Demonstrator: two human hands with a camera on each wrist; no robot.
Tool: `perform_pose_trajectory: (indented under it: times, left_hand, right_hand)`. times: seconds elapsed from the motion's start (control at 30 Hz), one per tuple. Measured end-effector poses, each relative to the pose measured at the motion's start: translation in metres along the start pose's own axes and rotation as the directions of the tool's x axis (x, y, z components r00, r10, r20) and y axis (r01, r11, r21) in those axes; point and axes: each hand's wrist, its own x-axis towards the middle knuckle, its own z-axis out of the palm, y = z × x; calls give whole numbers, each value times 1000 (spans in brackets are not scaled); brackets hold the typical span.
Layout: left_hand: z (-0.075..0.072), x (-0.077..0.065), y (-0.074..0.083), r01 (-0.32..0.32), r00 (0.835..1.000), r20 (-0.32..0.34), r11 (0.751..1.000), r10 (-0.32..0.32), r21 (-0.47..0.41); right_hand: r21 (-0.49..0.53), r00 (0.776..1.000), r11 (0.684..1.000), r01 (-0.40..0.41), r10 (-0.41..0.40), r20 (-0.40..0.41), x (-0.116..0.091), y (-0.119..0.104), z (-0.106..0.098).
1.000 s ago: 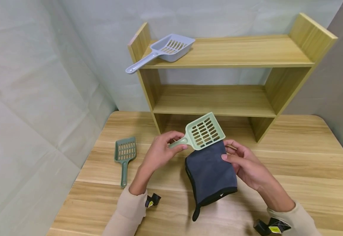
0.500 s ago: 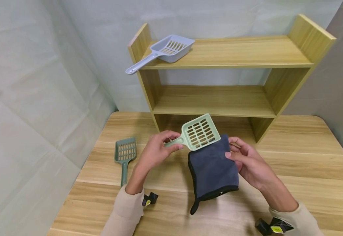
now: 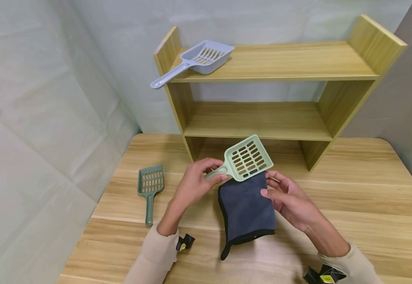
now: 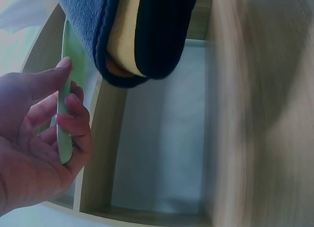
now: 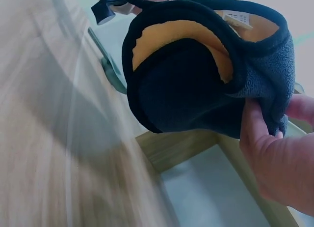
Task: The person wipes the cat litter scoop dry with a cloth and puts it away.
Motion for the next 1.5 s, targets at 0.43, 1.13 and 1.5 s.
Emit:
perform_pose_trajectory:
  times: [0.43,1.13,1.5]
  left_hand:
    - [-5,0,-2,27,999,-22,999,-26,40]
    - [-4,0,-3,2,999,-44,1000,-2,2]
    - [3,0,-1,14,999,-48,1000,-14,6]
  right_hand:
    - [-43,997,997,56,-58,-44,0,-3,-1]
    - [-12,977,986,168,-168,-132,1,3,5]
    - [-39,989,996,82,-86,-122,2,8,10]
